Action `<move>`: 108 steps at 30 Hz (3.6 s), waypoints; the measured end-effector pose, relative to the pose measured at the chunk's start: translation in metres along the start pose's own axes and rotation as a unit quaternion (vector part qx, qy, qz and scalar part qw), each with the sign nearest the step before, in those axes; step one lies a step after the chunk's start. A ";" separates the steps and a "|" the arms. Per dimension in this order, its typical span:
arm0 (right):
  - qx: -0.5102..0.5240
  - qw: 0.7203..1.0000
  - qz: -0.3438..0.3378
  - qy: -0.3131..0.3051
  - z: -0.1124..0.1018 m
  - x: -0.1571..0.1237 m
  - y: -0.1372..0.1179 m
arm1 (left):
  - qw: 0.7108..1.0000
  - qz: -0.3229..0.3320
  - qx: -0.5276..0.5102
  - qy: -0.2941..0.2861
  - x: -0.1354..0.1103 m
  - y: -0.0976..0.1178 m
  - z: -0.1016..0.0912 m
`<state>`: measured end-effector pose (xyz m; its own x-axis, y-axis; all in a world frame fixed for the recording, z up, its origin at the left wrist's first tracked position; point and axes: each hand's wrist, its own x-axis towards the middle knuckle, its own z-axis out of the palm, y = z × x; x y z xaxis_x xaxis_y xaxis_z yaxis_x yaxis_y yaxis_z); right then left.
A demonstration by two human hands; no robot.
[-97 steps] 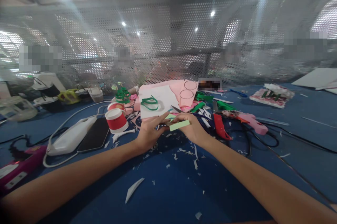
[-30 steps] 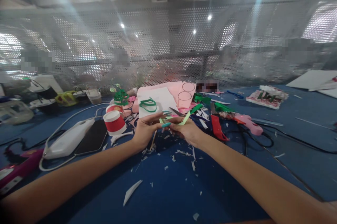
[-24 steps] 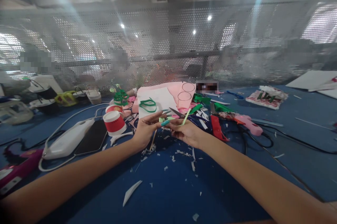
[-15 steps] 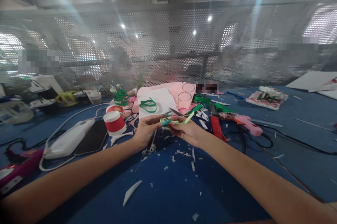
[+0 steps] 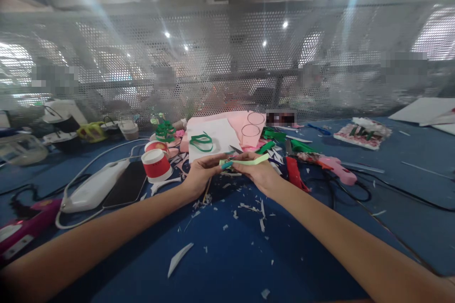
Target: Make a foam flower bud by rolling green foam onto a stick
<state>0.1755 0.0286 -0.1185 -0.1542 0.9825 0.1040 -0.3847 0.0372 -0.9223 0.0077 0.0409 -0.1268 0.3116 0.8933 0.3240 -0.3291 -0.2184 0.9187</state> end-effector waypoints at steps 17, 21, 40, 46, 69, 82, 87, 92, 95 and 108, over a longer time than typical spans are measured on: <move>-0.249 0.957 -0.150 0.014 -0.006 0.000 -0.002 | 0.998 -0.039 -0.044 -0.003 0.001 0.003 0.000; -0.295 0.941 -0.165 0.015 -0.001 -0.006 -0.008 | 0.999 -0.040 -0.017 0.012 0.001 0.001 0.001; -0.276 0.945 -0.168 0.049 -0.003 -0.003 -0.004 | 0.988 -0.058 -0.062 0.126 0.003 0.001 -0.001; -0.286 0.944 -0.160 0.045 -0.005 -0.002 -0.006 | 0.991 -0.037 -0.032 0.125 0.005 -0.001 -0.003; -0.324 0.932 -0.161 0.039 -0.007 -0.001 -0.009 | 0.984 -0.065 -0.074 0.147 0.004 0.001 -0.002; -0.360 0.915 -0.174 0.063 -0.009 -0.001 -0.012 | 0.985 -0.105 -0.105 0.084 0.005 0.002 -0.005; -0.381 0.903 -0.187 0.065 -0.009 -0.001 -0.014 | 0.986 -0.104 -0.094 0.093 0.005 0.001 -0.007; -0.407 0.890 -0.195 0.062 -0.012 0.000 -0.013 | 0.987 -0.090 -0.085 0.099 0.006 -0.003 -0.007; -0.434 0.874 -0.210 0.066 -0.016 0.003 -0.008 | 0.988 -0.083 -0.072 0.109 0.006 -0.003 -0.006; -0.473 0.600 -0.583 0.275 -0.004 -0.023 -0.024 | 0.961 0.008 -0.056 0.271 0.008 0.002 -0.016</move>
<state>0.1914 0.0059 -0.1003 0.1414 0.0897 0.9859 0.7904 0.5894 -0.1670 -0.0043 0.0537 -0.1263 -0.1934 0.9704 0.1449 -0.4340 -0.2171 0.8744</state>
